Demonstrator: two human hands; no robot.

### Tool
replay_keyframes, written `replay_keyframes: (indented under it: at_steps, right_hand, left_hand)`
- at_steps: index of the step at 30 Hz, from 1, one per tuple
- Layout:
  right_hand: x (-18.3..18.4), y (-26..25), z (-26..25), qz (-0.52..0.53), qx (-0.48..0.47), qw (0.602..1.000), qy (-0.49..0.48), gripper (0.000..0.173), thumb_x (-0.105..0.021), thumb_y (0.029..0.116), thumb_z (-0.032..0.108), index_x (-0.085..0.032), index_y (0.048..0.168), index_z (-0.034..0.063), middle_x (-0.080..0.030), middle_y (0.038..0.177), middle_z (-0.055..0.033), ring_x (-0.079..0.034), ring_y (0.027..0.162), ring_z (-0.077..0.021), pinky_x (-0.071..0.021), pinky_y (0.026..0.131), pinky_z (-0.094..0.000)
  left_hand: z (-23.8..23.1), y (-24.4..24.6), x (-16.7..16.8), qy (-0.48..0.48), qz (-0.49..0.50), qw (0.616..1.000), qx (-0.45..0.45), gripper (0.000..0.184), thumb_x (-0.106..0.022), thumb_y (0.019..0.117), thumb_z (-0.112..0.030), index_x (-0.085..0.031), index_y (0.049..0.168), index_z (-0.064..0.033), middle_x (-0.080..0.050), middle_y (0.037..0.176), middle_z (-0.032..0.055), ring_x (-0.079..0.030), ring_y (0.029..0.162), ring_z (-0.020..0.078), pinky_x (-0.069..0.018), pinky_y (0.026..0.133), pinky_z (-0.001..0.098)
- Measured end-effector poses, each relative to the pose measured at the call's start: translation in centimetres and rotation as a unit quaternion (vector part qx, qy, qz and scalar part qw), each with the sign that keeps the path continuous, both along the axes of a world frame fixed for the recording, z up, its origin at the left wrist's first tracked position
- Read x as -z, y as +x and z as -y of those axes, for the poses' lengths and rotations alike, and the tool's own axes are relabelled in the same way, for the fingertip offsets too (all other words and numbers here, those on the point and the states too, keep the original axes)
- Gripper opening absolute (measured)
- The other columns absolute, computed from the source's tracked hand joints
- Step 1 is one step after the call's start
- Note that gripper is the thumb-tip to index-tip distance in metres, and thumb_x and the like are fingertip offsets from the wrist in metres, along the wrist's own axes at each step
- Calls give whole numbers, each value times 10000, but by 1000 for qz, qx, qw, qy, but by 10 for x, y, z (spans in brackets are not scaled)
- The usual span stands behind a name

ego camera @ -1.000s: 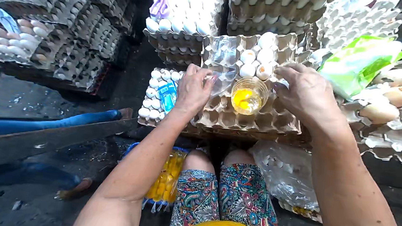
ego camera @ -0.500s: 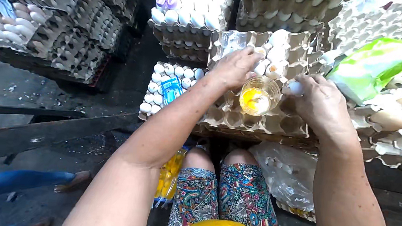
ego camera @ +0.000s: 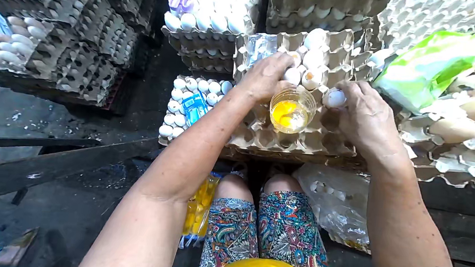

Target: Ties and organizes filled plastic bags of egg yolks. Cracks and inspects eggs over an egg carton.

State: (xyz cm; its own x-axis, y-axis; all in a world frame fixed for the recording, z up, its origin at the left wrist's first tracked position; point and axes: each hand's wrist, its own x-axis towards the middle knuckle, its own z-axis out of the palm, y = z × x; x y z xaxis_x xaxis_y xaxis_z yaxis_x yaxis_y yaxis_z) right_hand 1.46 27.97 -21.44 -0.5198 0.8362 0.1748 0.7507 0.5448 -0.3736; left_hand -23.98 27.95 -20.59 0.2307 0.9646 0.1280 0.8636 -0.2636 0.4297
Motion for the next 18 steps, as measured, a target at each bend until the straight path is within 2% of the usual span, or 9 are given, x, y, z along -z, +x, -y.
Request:
replay_keyframes:
  at_steps: [2,4,5,7,9,11,14,16,18]
  right_hand:
    - [-1,3,2,-45,6,999,-8,441,-677,944,31,-557,1366,-4,-584,1312,-290,-607,1172,-493,-501,942,-651]
    - [-1,5,1,-107,8,994,-20,439,-676,963,101,-550,1365,-24,-594,1274,-295,-633,1117,-457,-509,934,-617]
    - [-2,6,0,-146,7,988,-38,445,-675,981,143,-545,1371,-26,-597,1274,-285,-643,1103,-414,-517,942,-579]
    - [-2,7,0,-245,2,965,-88,449,-673,981,192,-551,1365,-6,-635,1243,-211,-675,1048,-269,-561,920,-449]
    - [-7,4,3,-333,-12,932,-144,429,-674,977,214,-555,1343,24,-662,1185,-114,-694,969,-142,-609,833,-333]
    - [-18,-1,8,-378,-42,910,-165,409,-666,983,205,-553,1338,38,-667,1166,-69,-689,954,-105,-611,802,-295]
    - [-39,-7,21,-396,-94,904,-128,445,-632,1005,189,-506,1401,29,-657,1203,-61,-687,1001,-106,-615,837,-284]
    - [-56,-10,35,-400,-118,908,-43,428,-601,1027,171,-490,1399,-9,-650,1202,-66,-680,1010,-87,-608,855,-262]
    - [-70,-13,48,-419,-113,898,68,428,-591,1038,156,-486,1381,-77,-642,1238,-108,-670,1044,-93,-598,878,-262]
  left_hand:
    - [0,-6,1,-12,108,994,-23,427,-724,958,-270,-634,1265,12,-669,1212,175,-685,1049,250,-545,972,436]
    - [4,-8,-5,-44,233,970,-50,407,-710,970,-235,-606,1279,9,-674,1193,139,-696,1000,170,-576,925,357]
    - [9,-9,-9,-57,295,952,-58,399,-699,979,-211,-593,1287,19,-661,1191,136,-687,1012,158,-579,919,339]
    - [19,-11,-16,-68,402,911,-68,364,-684,989,-174,-578,1279,18,-650,1163,111,-683,998,145,-593,891,321]
    - [32,-10,-24,-71,469,878,-68,313,-675,989,-126,-568,1254,4,-665,1129,83,-693,987,141,-600,887,315]
    - [44,-9,-30,-50,478,875,-55,334,-687,970,-85,-552,1264,-2,-672,1121,73,-692,993,133,-595,895,304]
    - [61,-4,-38,11,427,904,-14,464,-724,931,-69,-501,1328,20,-642,1190,93,-678,1032,129,-589,908,285]
    - [70,0,-40,43,401,915,16,559,-718,937,-59,-469,1423,58,-625,1291,143,-682,1091,149,-590,940,289]
    - [76,4,-38,76,382,920,35,532,-711,941,-42,-495,1409,90,-625,1316,173,-689,1098,156,-590,952,289]
